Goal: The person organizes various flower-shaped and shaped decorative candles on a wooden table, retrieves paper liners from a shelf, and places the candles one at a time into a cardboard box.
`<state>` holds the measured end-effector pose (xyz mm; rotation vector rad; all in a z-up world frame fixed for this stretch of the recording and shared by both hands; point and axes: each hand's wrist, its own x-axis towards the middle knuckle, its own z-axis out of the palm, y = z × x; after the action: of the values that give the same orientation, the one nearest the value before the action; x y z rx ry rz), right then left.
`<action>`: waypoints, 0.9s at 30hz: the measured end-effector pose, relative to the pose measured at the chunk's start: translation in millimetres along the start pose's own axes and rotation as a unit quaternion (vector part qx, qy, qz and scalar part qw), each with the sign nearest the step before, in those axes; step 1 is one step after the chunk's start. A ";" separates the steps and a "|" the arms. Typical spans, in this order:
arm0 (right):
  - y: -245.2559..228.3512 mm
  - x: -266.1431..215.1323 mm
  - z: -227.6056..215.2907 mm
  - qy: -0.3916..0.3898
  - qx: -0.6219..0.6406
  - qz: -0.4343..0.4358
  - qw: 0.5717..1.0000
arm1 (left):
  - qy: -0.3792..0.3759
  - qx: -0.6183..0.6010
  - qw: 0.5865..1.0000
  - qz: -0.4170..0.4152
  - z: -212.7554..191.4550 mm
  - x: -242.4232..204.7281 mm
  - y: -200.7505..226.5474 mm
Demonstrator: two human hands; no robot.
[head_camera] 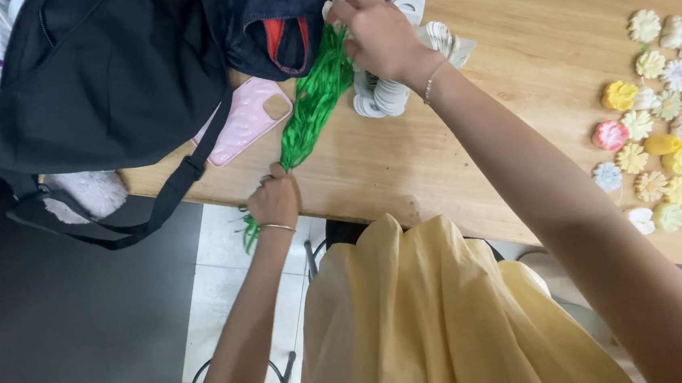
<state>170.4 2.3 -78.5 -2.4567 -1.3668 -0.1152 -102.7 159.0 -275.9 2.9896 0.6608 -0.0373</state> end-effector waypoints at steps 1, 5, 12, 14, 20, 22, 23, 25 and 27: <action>0.0 -12.9 -5.9 0.002 -0.002 0.000 1.000 | 0.002 -0.001 1.000 0.001 -8.2 6.2 -8.2; -0.1 -72.6 -18.1 0.004 0.159 0.114 0.981 | 0.053 0.018 0.994 0.094 -36.9 27.6 -44.5; 4.0 -192.2 -21.2 0.090 0.161 0.232 0.955 | 0.056 0.000 0.984 0.166 -52.1 40.8 -71.9; 2.9 -215.6 -27.9 0.100 0.155 0.294 0.938 | 0.070 0.023 0.986 0.149 -52.3 35.5 -68.8; 6.5 -294.9 -38.4 0.142 0.133 0.400 0.896 | 0.032 0.036 0.994 0.097 -98.7 24.3 -19.0; 10.2 -319.8 -38.0 0.155 0.138 0.417 0.885 | 0.045 0.018 0.992 0.115 -121.6 20.3 5.5; 11.7 -333.1 -38.1 0.155 0.139 0.432 0.878 | 0.062 -0.005 0.990 0.128 -129.6 18.1 19.3; 11.7 -358.7 -37.4 0.161 0.138 0.452 0.866 | 0.079 -0.028 0.985 0.150 -139.2 14.6 44.5; 10.0 -382.5 -36.8 0.174 0.135 0.477 0.851 | 0.057 -0.061 0.982 0.168 -141.3 12.1 68.6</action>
<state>-23.6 -325.1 -132.7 -2.4068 0.0678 -0.1085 -61.8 113.8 -130.6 2.9545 0.1513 0.1896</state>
